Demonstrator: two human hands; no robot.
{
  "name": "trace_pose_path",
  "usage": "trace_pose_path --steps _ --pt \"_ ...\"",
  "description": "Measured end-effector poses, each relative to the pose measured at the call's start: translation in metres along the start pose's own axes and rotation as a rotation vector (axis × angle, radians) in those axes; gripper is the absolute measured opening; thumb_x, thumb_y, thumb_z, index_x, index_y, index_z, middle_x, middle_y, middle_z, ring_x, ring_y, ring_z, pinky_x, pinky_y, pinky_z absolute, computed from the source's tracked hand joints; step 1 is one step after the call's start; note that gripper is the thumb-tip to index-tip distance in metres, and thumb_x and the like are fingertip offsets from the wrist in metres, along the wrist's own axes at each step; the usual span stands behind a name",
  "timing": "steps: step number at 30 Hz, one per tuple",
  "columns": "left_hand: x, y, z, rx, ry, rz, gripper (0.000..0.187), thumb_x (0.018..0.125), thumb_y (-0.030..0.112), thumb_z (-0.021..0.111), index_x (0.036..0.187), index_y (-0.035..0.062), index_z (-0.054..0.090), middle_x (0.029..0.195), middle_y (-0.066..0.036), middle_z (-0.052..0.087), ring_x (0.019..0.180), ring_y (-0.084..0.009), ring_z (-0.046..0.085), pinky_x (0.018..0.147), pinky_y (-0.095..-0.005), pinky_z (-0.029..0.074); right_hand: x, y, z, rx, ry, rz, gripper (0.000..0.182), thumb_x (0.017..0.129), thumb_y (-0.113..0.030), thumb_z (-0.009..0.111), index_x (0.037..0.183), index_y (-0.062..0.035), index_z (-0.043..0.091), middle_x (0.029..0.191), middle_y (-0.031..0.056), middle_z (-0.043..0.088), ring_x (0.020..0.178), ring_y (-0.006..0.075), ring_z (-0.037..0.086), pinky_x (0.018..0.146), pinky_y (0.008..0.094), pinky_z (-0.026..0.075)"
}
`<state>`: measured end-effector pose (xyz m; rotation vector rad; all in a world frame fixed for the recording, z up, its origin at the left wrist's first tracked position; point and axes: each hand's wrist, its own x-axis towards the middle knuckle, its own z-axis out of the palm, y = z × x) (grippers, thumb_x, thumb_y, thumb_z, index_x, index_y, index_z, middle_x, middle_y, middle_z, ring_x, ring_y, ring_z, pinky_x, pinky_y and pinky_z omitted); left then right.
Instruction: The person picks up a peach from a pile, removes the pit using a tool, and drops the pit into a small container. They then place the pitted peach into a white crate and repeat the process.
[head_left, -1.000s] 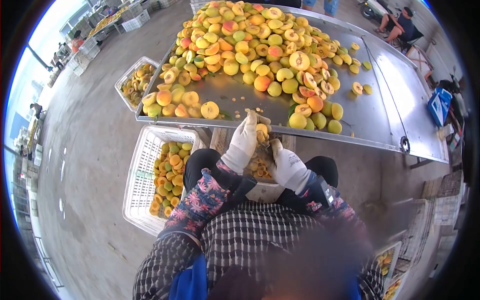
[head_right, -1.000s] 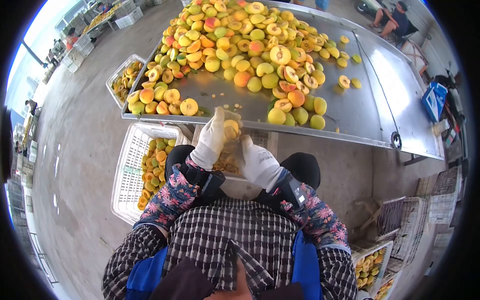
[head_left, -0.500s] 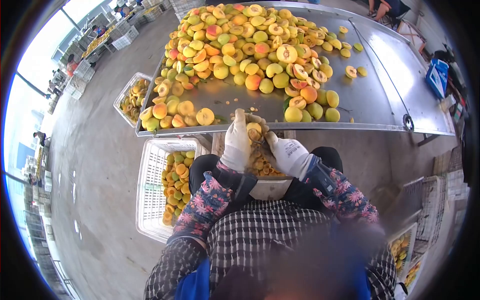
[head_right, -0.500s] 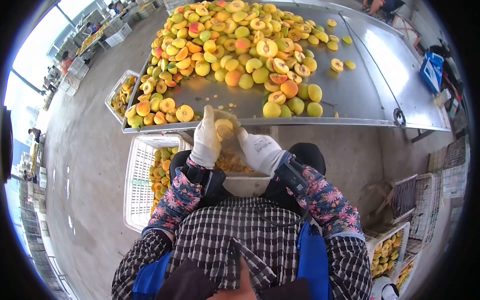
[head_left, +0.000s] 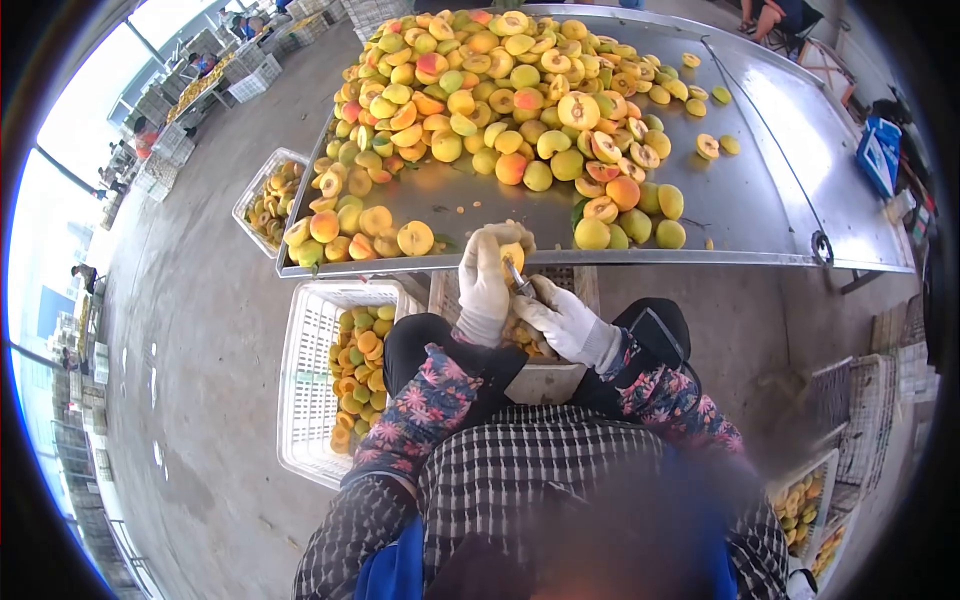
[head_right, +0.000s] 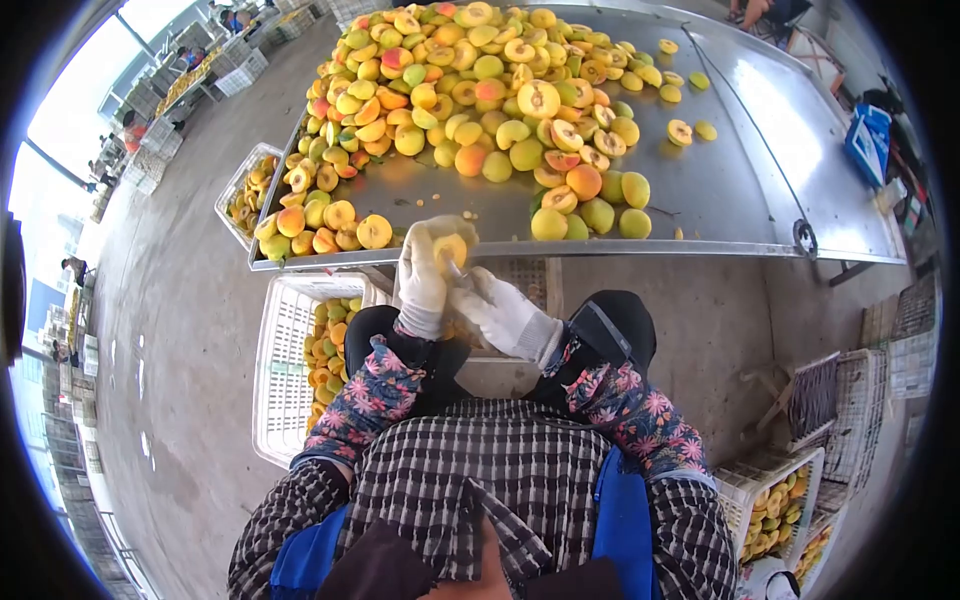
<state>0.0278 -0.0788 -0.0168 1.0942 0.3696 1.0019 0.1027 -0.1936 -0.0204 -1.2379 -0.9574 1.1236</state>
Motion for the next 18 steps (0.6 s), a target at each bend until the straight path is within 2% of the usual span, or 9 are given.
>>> trace_pose_path --steps 1,2,3,5,7,8,11,15,18 --pt "-0.002 0.01 0.002 -0.045 0.034 -0.112 0.052 0.101 0.047 0.038 0.096 -0.0007 0.058 0.102 -0.015 0.063 0.087 -0.0253 0.064 0.078 -0.0371 0.055 0.0 -0.002 -0.003 0.027 -0.061 0.071 0.037 0.097 -0.025 0.054 0.124 0.0002 0.047 0.1 0.0045 0.06 0.092 0.0166 0.057 0.08 0.0304 0.047" --pt "-0.005 0.018 0.003 -0.093 0.071 -0.228 0.053 0.101 0.048 0.038 0.093 -0.0011 0.058 0.097 -0.015 0.064 0.083 -0.0257 0.065 0.076 -0.0376 0.055 -0.002 -0.009 -0.007 0.026 -0.104 0.207 0.038 0.098 -0.025 0.053 0.125 0.0006 0.047 0.103 0.006 0.06 0.095 0.0158 0.055 0.083 0.0295 0.046" --pt "-0.005 0.022 0.003 -0.098 0.062 -0.256 0.06 0.1 0.052 0.037 0.084 -0.0012 0.059 0.081 -0.016 0.064 0.071 -0.0266 0.065 0.07 -0.0377 0.056 -0.006 -0.029 -0.009 0.024 -0.149 0.346 0.039 0.098 -0.025 0.053 0.126 0.0011 0.046 0.106 0.0076 0.059 0.099 0.0151 0.054 0.087 0.0286 0.044" --pt "-0.003 0.031 0.003 -0.068 0.032 -0.414 0.064 0.099 0.056 0.037 0.081 -0.001 0.06 0.077 -0.016 0.064 0.069 -0.0268 0.065 0.069 -0.0375 0.055 -0.009 -0.024 -0.015 -0.137 -0.188 0.244 0.042 0.099 -0.028 0.051 0.129 0.0 0.046 0.098 0.0066 0.06 0.086 0.0122 0.057 0.074 0.0264 0.047" --pt "-0.001 0.037 0.002 0.024 -0.005 -0.515 0.078 0.097 0.063 0.031 0.078 -0.0049 0.063 0.073 -0.017 0.064 0.072 -0.0272 0.064 0.072 -0.0362 0.053 -0.003 0.01 -0.012 -0.217 -0.121 -0.1 0.039 0.098 -0.03 0.051 0.125 -0.0017 0.049 0.086 0.0038 0.058 0.069 0.0101 0.055 0.059 0.025 0.045" --pt "-0.001 0.036 0.002 0.037 -0.002 -0.512 0.078 0.096 0.064 0.031 0.078 -0.005 0.063 0.072 -0.017 0.064 0.071 -0.0273 0.064 0.071 -0.0362 0.053 -0.002 0.021 -0.011 -0.256 -0.084 -0.276 0.038 0.098 -0.031 0.052 0.123 -0.0026 0.05 0.081 0.0024 0.057 0.061 0.009 0.054 0.052 0.0243 0.043" --pt "0.001 0.034 0.003 0.073 0.0 -0.485 0.078 0.096 0.064 0.032 0.079 -0.0051 0.063 0.071 -0.017 0.064 0.068 -0.0273 0.064 0.068 -0.0361 0.054 -0.014 -0.027 -0.004 0.179 -0.139 0.384 0.034 0.098 -0.034 0.054 0.115 -0.0051 0.052 0.069 -0.0006 0.053 0.045 0.0083 0.046 0.04 0.0231 0.036" --pt "0.0 0.029 0.003 0.074 0.025 -0.446 0.076 0.096 0.063 0.033 0.078 -0.0045 0.063 0.07 -0.017 0.064 0.066 -0.0272 0.064 0.065 -0.0356 0.054 -0.014 -0.02 -0.007 0.419 -0.141 0.466 0.033 0.097 -0.035 0.056 0.112 -0.0066 0.052 0.065 0.0 0.052 0.042 0.0093 0.046 0.038 0.024 0.038" --pt "0.003 0.027 0.002 0.055 0.02 -0.503 0.072 0.097 0.06 0.036 0.077 -0.0038 0.062 0.07 -0.017 0.064 0.064 -0.0272 0.064 0.063 -0.0354 0.054 -0.012 -0.019 -0.005 0.294 -0.12 0.417 0.031 0.097 -0.035 0.056 0.11 -0.0074 0.053 0.063 0.0001 0.051 0.041 0.0097 0.045 0.038 0.0239 0.037"
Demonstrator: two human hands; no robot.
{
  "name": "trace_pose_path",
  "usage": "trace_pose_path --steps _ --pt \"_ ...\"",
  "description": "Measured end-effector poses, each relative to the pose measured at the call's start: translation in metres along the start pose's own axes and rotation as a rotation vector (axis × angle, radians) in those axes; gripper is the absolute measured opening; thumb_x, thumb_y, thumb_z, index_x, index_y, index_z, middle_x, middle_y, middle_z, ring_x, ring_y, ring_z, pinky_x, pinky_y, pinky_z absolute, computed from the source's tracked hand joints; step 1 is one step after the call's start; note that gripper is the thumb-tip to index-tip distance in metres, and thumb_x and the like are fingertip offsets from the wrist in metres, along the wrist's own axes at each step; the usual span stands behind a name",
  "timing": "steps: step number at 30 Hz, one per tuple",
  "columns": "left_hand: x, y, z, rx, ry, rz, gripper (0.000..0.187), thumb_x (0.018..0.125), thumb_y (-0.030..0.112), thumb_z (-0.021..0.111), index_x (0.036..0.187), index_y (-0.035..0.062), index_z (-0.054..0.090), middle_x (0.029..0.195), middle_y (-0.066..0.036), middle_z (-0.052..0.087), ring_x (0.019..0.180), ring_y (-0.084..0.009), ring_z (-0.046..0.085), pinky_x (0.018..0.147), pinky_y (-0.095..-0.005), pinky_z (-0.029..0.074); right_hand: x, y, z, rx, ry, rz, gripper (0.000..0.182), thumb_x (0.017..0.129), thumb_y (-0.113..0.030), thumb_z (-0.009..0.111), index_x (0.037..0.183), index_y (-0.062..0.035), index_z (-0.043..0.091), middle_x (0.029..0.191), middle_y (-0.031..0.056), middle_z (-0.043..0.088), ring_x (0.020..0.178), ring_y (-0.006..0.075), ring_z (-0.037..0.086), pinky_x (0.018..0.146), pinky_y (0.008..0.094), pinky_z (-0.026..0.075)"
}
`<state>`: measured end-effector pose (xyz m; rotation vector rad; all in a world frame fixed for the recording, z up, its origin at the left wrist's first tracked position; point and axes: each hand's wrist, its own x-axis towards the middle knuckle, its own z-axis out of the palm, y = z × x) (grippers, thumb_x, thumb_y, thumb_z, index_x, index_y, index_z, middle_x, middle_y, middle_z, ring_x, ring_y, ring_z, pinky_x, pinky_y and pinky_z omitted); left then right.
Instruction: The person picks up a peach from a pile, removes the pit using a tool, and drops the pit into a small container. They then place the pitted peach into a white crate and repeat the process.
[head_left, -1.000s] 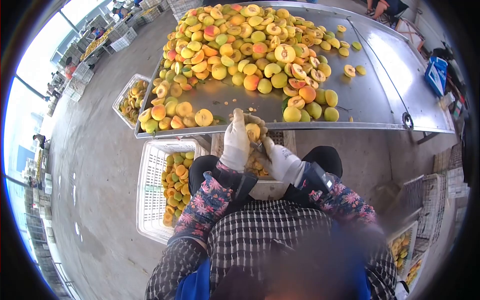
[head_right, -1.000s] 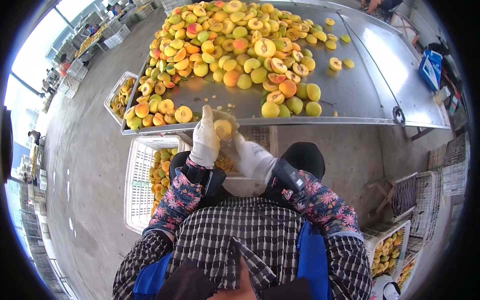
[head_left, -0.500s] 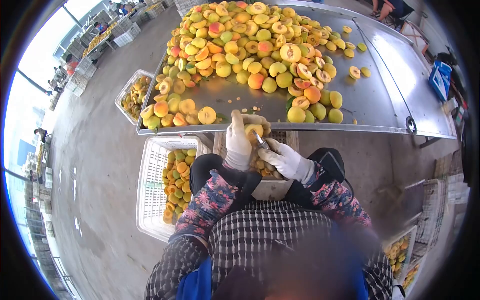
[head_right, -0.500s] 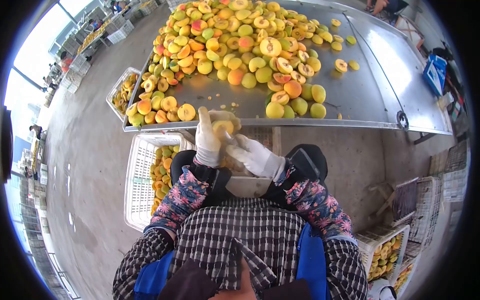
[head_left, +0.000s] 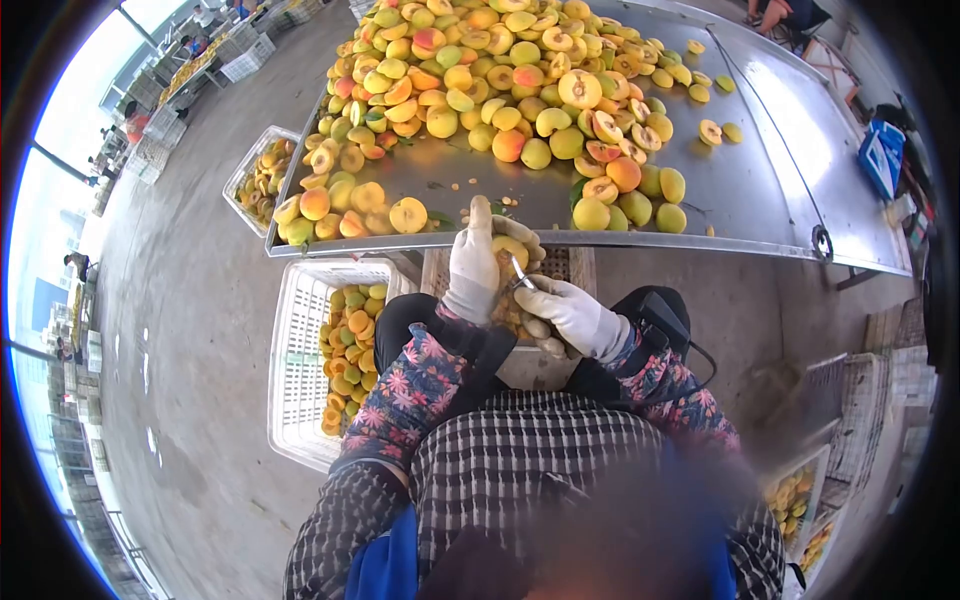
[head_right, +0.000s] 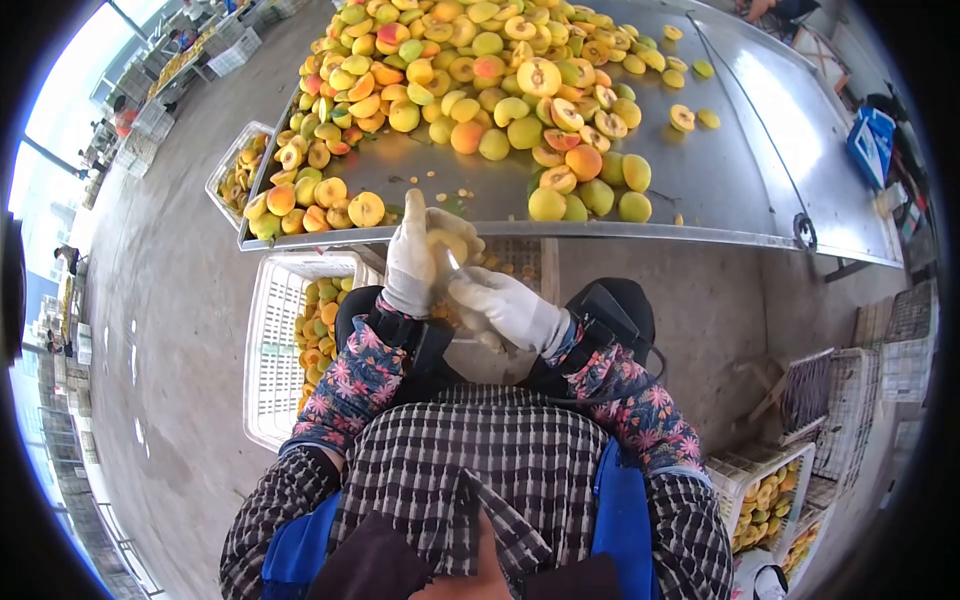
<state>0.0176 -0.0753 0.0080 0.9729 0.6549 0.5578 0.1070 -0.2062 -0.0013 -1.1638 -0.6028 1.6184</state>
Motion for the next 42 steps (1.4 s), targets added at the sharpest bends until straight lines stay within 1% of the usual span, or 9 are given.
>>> trace_pose_path --steps 3,11,17,21,26,30,32,38,42 --pt "0.001 0.001 -0.003 0.017 -0.053 -0.103 0.068 0.097 0.058 0.04 0.077 -0.003 0.061 0.072 -0.017 0.063 0.064 -0.0273 0.064 0.063 -0.0355 0.054 -0.001 0.002 -0.002 -0.264 0.025 -0.006 0.03 0.097 -0.036 0.055 0.107 -0.0077 0.055 0.064 0.0001 0.052 0.042 0.0095 0.046 0.039 0.0235 0.037" --pt "0.023 -0.005 -0.007 -0.06 -0.161 -0.085 0.063 0.097 0.056 0.042 0.08 -0.0017 0.06 0.078 -0.016 0.064 0.071 -0.0273 0.066 0.066 -0.0357 0.055 -0.004 0.01 -0.019 0.52 -0.259 0.119 0.036 0.101 -0.039 0.045 0.101 -0.0047 0.054 0.061 -0.0013 0.042 0.041 0.0099 0.037 0.037 0.0242 0.029" --pt "0.031 0.002 -0.028 -0.127 0.086 0.066 0.051 0.1 0.046 0.042 0.094 -0.0016 0.06 0.087 -0.011 0.066 0.075 -0.0227 0.067 0.065 -0.0328 0.055 0.001 0.022 -0.03 0.186 0.024 0.088 0.032 0.098 -0.037 0.05 0.104 -0.0063 0.054 0.064 -0.0003 0.048 0.042 0.0109 0.043 0.037 0.0252 0.033" --pt "0.029 0.016 -0.091 0.68 0.26 0.544 0.04 0.095 0.038 0.055 0.103 -0.0007 0.062 0.088 -0.011 0.067 0.08 -0.0234 0.067 0.07 -0.0342 0.052 0.004 0.03 -0.028 -0.105 0.179 0.033 0.024 0.094 -0.03 0.055 0.102 -0.0074 0.054 0.067 0.0002 0.051 0.044 0.0105 0.046 0.039 0.0259 0.036" --pt "0.019 0.073 -0.164 1.537 0.542 0.577 0.038 0.087 0.032 0.067 0.113 0.0048 0.064 0.099 -0.013 0.066 0.091 -0.0249 0.063 0.082 -0.0341 0.05 0.002 0.034 -0.025 -0.189 0.16 -0.015 0.019 0.095 -0.029 0.053 0.097 -0.0101 0.051 0.067 -0.0016 0.048 0.046 0.0083 0.044 0.041 0.0244 0.037" --pt "0.05 0.061 -0.092 1.01 0.094 0.579 0.034 0.087 0.022 0.069 0.115 0.0036 0.063 0.105 -0.011 0.066 0.095 -0.0241 0.063 0.085 -0.0351 0.05 0.002 0.03 -0.021 0.135 0.311 -0.193 0.017 0.096 -0.026 0.054 0.096 -0.0094 0.051 0.067 -0.0028 0.047 0.046 0.0063 0.043 0.04 0.0234 0.036" --pt "0.048 0.049 -0.016 0.878 -0.061 0.25 0.038 0.086 0.019 0.07 0.119 0.0036 0.06 0.105 -0.01 0.066 0.098 -0.0223 0.063 0.085 -0.0342 0.05 0.008 0.04 -0.027 0.241 0.393 -0.387 0.014 0.097 -0.02 0.054 0.103 -0.0073 0.053 0.074 -0.0028 0.052 0.056 0.005 0.048 0.048 0.0213 0.04" --pt "0.086 -0.042 0.08 1.489 -0.208 0.366 0.053 0.078 0.035 0.075 0.119 0.0058 0.058 0.117 -0.02 0.058 0.109 -0.0369 0.058 0.091 -0.041 0.048 0.004 0.046 -0.041 0.353 0.571 -0.644 0.021 0.097 -0.014 0.053 0.114 -0.0023 0.056 0.094 -0.0023 0.056 0.083 0.0044 0.047 0.074 0.0192 0.039" --pt "0.112 -0.061 0.067 1.327 -0.142 0.371 0.05 0.082 0.038 0.07 0.118 0.0056 0.058 0.118 -0.021 0.057 0.107 -0.0373 0.058 0.091 -0.0413 0.047 -0.001 0.04 -0.042 0.287 0.621 -0.669 0.019 0.1 -0.024 0.048 0.104 -0.0065 0.055 0.066 0.0004 0.05 0.049 0.0083 0.043 0.046 0.0226 0.037"
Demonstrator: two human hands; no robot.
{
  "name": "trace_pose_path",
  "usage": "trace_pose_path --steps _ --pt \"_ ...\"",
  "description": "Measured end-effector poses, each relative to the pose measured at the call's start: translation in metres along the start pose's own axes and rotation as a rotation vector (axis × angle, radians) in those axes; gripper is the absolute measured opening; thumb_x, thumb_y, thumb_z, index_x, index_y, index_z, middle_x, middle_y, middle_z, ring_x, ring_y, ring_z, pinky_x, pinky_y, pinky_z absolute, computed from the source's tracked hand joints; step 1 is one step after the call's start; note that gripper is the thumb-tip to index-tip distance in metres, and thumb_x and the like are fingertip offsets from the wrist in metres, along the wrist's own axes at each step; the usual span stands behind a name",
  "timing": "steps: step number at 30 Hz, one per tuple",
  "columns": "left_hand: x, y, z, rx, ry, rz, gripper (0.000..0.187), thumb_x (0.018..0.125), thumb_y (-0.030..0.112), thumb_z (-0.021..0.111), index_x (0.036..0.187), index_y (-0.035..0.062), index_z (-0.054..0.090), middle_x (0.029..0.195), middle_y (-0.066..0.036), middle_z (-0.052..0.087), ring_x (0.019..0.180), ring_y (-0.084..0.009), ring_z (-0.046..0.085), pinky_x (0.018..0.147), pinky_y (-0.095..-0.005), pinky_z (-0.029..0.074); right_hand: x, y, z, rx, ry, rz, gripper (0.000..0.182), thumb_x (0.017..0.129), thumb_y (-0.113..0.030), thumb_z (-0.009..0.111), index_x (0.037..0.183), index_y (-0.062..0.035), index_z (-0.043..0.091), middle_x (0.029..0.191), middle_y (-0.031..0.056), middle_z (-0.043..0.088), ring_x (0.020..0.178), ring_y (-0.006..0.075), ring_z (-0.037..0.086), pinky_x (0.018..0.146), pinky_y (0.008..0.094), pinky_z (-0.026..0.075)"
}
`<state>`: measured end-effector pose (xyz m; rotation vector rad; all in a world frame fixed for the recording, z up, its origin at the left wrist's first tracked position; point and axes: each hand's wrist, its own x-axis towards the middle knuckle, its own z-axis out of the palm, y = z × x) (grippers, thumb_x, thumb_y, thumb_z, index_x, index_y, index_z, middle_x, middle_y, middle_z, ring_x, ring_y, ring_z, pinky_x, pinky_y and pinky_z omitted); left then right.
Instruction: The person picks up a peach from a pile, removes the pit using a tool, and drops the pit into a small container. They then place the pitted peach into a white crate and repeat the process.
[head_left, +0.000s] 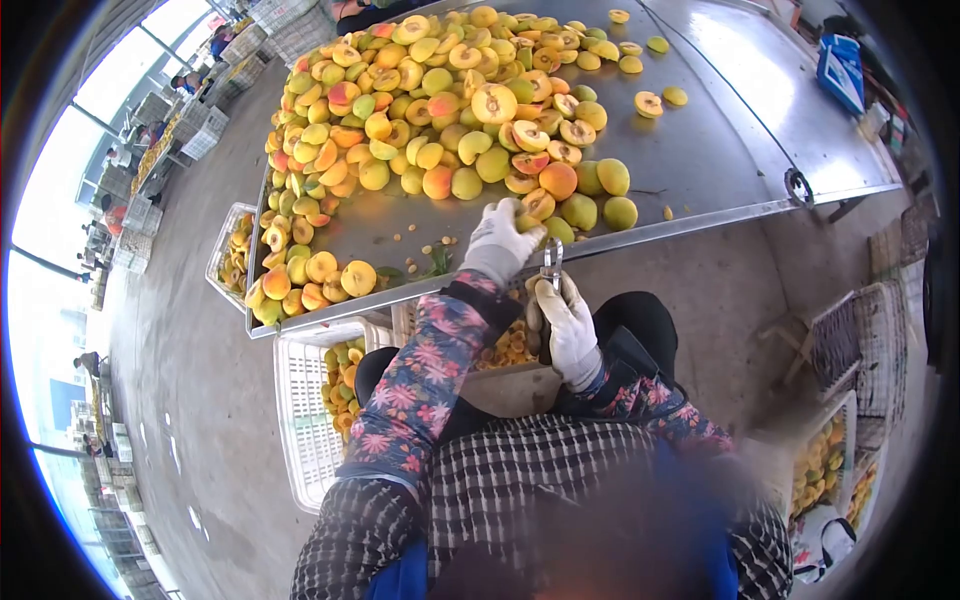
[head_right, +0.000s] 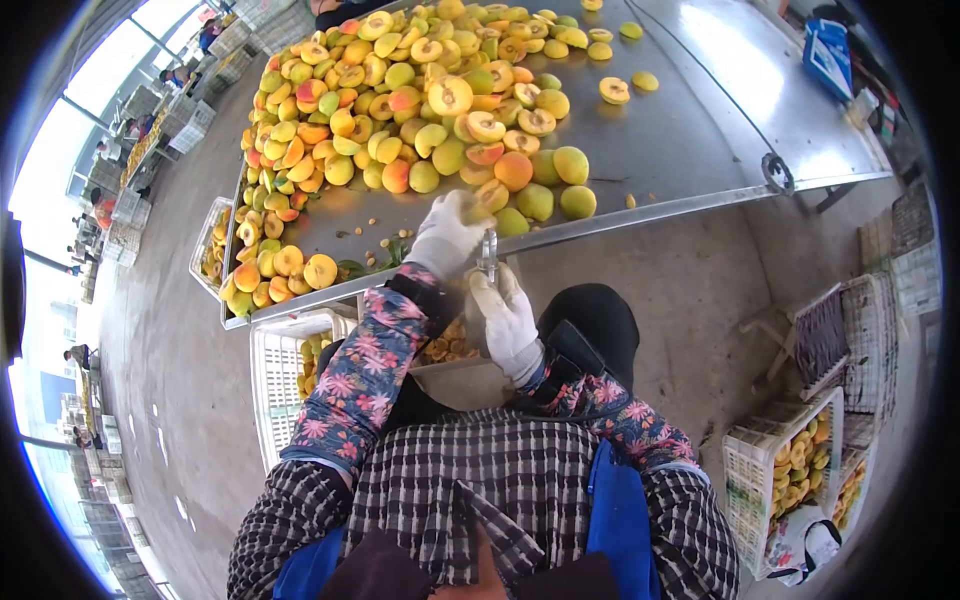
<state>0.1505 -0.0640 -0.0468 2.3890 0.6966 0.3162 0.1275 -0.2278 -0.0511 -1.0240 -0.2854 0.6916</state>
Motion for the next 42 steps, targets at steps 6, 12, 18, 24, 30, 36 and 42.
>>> trace_pose_path --steps 6,12,18,24,30,36,42 --pt "-0.018 -0.034 -0.048 -1.515 -0.065 -0.325 0.035 0.092 0.025 0.054 0.118 0.0021 0.058 0.102 -0.008 0.066 0.091 -0.0182 0.064 0.073 -0.0318 0.053 -0.003 -0.008 0.004 0.015 -0.08 0.14 0.018 0.099 -0.02 0.05 0.106 -0.0045 0.055 0.078 0.0018 0.052 0.063 0.0089 0.047 0.055 0.0241 0.039" --pt "-0.074 -0.026 -0.084 -1.606 0.058 -0.325 0.044 0.101 0.034 0.035 0.122 0.0016 0.056 0.105 -0.011 0.066 0.089 -0.0193 0.064 0.076 -0.0297 0.052 0.014 0.004 0.004 -1.048 -0.482 -1.017 0.021 0.094 -0.005 0.052 0.113 0.0024 0.054 0.108 0.0166 0.058 0.093 0.0315 0.059 0.075 0.0356 0.048" --pt "-0.101 -0.016 -0.085 -1.51 0.167 -0.204 0.051 0.103 0.043 0.033 0.119 0.0 0.055 0.101 -0.01 0.063 0.088 -0.0169 0.061 0.082 -0.0287 0.05 0.002 -0.029 0.055 -0.964 -0.458 -0.446 0.03 0.094 -0.019 0.056 0.113 0.0018 0.045 0.074 0.025 0.061 0.07 0.0455 0.06 0.058 0.0506 0.045" --pt "-0.117 -0.003 -0.082 -1.458 0.38 -0.165 0.05 0.103 0.043 0.032 0.119 0.0004 0.053 0.103 -0.012 0.062 0.087 -0.0184 0.061 0.079 -0.0306 0.05 -0.011 -0.031 0.072 -1.082 -0.416 -0.433 0.028 0.094 -0.022 0.054 0.108 0.0001 0.046 0.074 0.0262 0.062 0.068 0.0461 0.06 0.057 0.052 0.046" --pt "-0.121 0.006 -0.082 -1.401 0.484 -0.116 0.046 0.104 0.042 0.033 0.114 0.002 0.053 0.102 -0.012 0.061 0.088 -0.0198 0.061 0.077 -0.0322 0.051 -0.015 -0.023 0.076 -1.002 -0.466 -0.439 0.038 0.097 -0.031 0.05 0.111 0.0038 0.043 0.074 0.0277 0.061 0.067 0.0468 0.06 0.056 0.0543 0.044" --pt "-0.127 0.001 -0.08 -1.474 0.433 -0.127 0.045 0.105 0.04 0.032 0.113 0.0019 0.055 0.098 -0.009 0.061 0.088 -0.0188 0.061 0.08 -0.03 0.051 -0.01 -0.026 0.071 -1.148 -0.476 -0.422 0.036 0.095 -0.028 0.052 0.114 0.0017 0.042 0.074 0.0279 0.062 0.069 0.0466 0.061 0.057 0.0544 0.046" --pt "-0.126 0.001 -0.075 -1.257 0.518 -0.09 0.046 0.105 0.037 0.029 0.108 0.0 0.056 0.094 -0.009 0.061 0.083 -0.0176 0.061 0.075 -0.0282 0.051 -0.009 -0.001 0.061 -0.975 -0.55 -0.333 0.032 0.095 -0.025 0.052 0.11 0.0003 0.041 0.073 0.0281 0.061 0.07 0.0468 0.061 0.059 0.053 0.046"
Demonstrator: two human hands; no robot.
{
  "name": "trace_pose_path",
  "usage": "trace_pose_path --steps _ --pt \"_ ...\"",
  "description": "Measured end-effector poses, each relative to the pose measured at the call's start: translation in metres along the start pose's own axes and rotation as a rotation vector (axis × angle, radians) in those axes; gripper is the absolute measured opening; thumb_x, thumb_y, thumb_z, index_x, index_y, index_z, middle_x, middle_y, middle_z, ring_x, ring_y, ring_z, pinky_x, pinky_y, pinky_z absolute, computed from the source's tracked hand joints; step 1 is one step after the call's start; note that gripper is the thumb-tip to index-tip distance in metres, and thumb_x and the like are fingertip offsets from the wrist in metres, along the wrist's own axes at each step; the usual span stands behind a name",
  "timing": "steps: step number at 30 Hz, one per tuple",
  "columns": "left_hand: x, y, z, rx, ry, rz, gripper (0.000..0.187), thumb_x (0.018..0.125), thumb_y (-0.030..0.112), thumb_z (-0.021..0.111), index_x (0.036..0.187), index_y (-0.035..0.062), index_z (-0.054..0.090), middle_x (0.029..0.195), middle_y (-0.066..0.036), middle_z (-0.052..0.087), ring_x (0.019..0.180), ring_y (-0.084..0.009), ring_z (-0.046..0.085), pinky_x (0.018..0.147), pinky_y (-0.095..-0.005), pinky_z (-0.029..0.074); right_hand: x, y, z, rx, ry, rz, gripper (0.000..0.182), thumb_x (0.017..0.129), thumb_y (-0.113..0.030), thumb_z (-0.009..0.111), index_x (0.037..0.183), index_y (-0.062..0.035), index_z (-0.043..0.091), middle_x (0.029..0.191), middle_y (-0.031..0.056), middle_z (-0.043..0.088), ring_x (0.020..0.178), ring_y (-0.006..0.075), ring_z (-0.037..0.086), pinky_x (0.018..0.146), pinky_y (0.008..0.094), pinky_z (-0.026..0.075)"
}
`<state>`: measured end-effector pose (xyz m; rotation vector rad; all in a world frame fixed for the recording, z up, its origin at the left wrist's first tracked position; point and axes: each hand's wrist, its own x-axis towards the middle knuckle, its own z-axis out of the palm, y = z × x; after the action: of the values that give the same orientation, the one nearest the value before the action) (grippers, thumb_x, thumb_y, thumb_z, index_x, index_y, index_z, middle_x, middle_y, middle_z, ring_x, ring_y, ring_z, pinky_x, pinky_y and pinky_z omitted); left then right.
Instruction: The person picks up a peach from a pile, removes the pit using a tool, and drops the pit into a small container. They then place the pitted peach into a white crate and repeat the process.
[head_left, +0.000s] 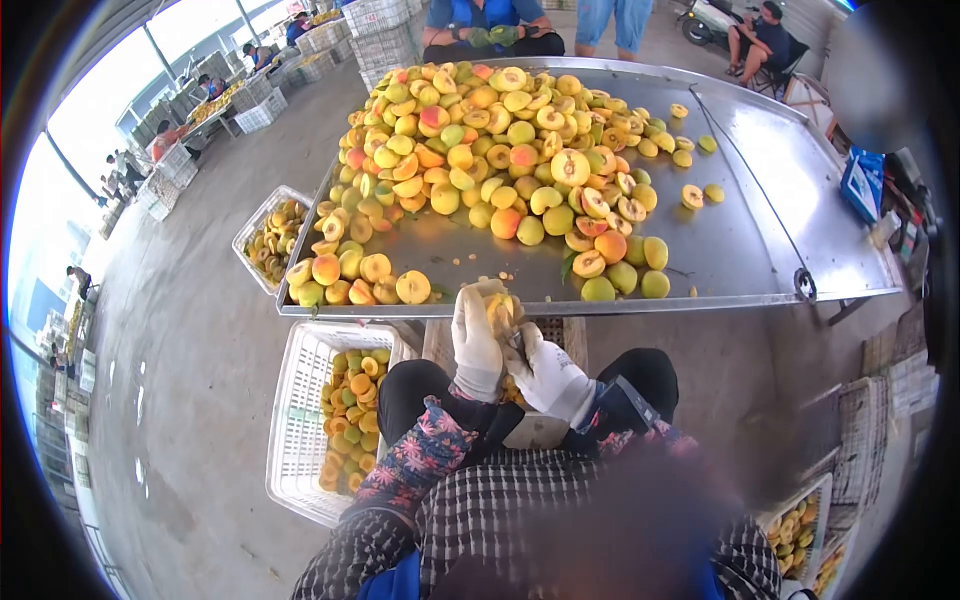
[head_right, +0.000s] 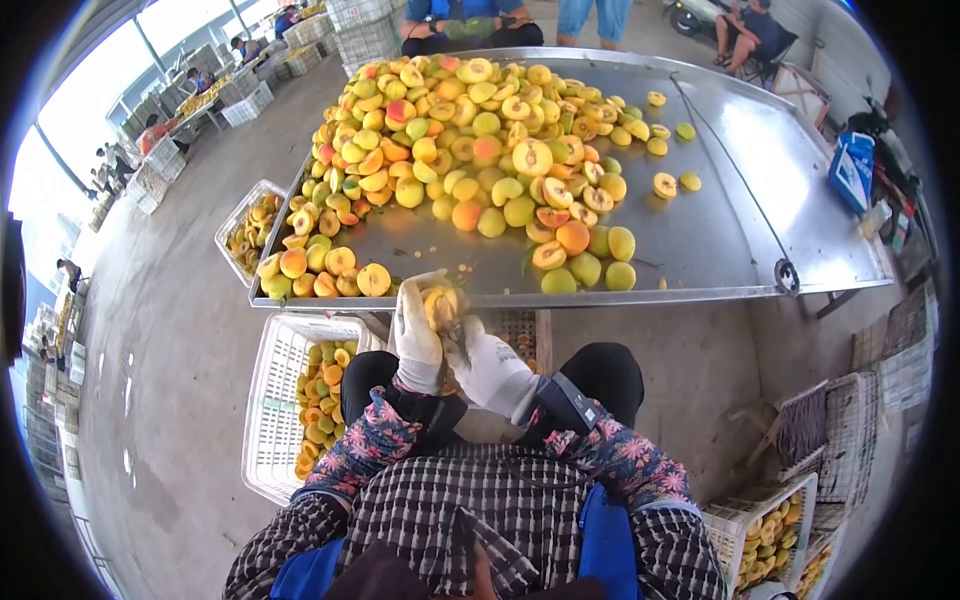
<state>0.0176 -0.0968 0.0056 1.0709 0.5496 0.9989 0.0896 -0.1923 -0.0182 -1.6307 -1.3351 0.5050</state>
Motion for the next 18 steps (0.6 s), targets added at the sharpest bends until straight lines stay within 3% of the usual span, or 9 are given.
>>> trace_pose_path --steps 5,8,9,11,12,13,15,17,18 --pt "0.004 0.0 -0.008 -0.184 -0.076 -0.151 0.047 0.105 0.04 0.03 0.108 0.0001 0.056 0.092 -0.011 0.063 0.081 -0.0203 0.062 0.075 -0.0307 0.052 0.002 -0.005 -0.008 -0.067 -0.051 -0.007 0.033 0.094 -0.023 0.053 0.114 0.0019 0.042 0.075 0.0279 0.061 0.072 0.0471 0.06 0.061 0.0507 0.046" --pt "0.016 0.0 -0.022 0.069 -0.178 -0.138 0.049 0.104 0.042 0.031 0.108 0.0012 0.057 0.093 -0.012 0.063 0.081 -0.0218 0.063 0.076 -0.0315 0.053 0.005 0.007 -0.007 0.04 -0.072 -0.073 0.037 0.094 -0.022 0.053 0.119 0.0027 0.041 0.079 0.028 0.062 0.074 0.0461 0.061 0.062 0.0497 0.046" --pt "0.019 0.003 -0.022 -0.12 -0.151 -0.3 0.051 0.104 0.045 0.032 0.106 0.0018 0.058 0.094 -0.013 0.063 0.082 -0.0229 0.063 0.076 -0.033 0.053 0.006 0.007 -0.011 0.019 -0.111 -0.062 0.039 0.095 -0.022 0.053 0.121 0.003 0.04 0.08 0.0282 0.062 0.075 0.0459 0.061 0.062 0.0497 0.046" --pt "0.016 0.0 -0.017 -0.22 -0.057 -0.176 0.047 0.103 0.041 0.035 0.103 -0.0011 0.056 0.092 -0.014 0.062 0.078 -0.0236 0.063 0.074 -0.0348 0.053 0.01 0.004 -0.02 0.023 -0.193 -0.024 0.037 0.095 -0.02 0.051 0.122 0.0033 0.043 0.08 0.0258 0.061 0.073 0.042 0.062 0.064 0.0465 0.047" --pt "0.014 -0.004 -0.011 -0.27 -0.01 -0.114 0.045 0.102 0.038 0.036 0.102 -0.0026 0.055 0.091 -0.014 0.061 0.076 -0.024 0.063 0.073 -0.0357 0.053 0.014 0.031 -0.016 -0.433 -0.137 -0.579 0.033 0.094 -0.018 0.051 0.119 0.003 0.047 0.079 0.0213 0.059 0.071 0.0371 0.06 0.066 0.0424 0.048" --pt "0.016 -0.006 -0.003 -0.365 0.084 -0.066 0.049 0.102 0.04 0.037 0.096 -0.0033 0.057 0.091 -0.016 0.062 0.076 -0.025 0.063 0.072 -0.0365 0.053 0.016 0.035 -0.005 -0.141 -0.129 -0.473 0.031 0.094 -0.016 0.051 0.118 0.0028 0.048 0.079 0.019 0.057 0.069 0.0354 0.059 0.067 0.0412 0.048" --pt "0.017 -0.005 -0.008 -0.266 0.081 -0.098 0.051 0.102 0.042 0.037 0.092 -0.0037 0.059 0.089 -0.017 0.063 0.075 -0.0255 0.063 0.07 -0.036 0.052 0.014 0.034 -0.002 0.074 -0.184 -0.248 0.031 0.094 -0.015 0.052 0.119 0.0028 0.048 0.081 0.019 0.058 0.072 0.036 0.059 0.069 0.0414 0.048" --pt "0.016 0.005 -0.016 -0.095 -0.042 -0.13 0.056 0.101 0.046 0.041 0.084 -0.0031 0.061 0.081 -0.015 0.065 0.071 -0.0238 0.064 0.068 -0.0339 0.052 0.01 0.009 -0.018 -0.064 -0.302 -0.014 0.034 0.095 -0.016 0.052 0.122 0.0032 0.045 0.088 0.0235 0.062 0.081 0.0406 0.062 0.072 0.0442 0.048" --pt "0.018 0.01 -0.02 -0.004 -0.075 -0.23 0.059 0.1 0.048 0.039 0.084 -0.0026 0.063 0.079 -0.014 0.066 0.071 -0.0226 0.064 0.067 -0.0329 0.052 0.011 0.007 -0.021 -0.118 -0.333 -0.014 0.035 0.095 -0.017 0.053 0.121 0.0035 0.045 0.089 0.0245 0.062 0.083 0.0413 0.061 0.073 0.0448 0.048"
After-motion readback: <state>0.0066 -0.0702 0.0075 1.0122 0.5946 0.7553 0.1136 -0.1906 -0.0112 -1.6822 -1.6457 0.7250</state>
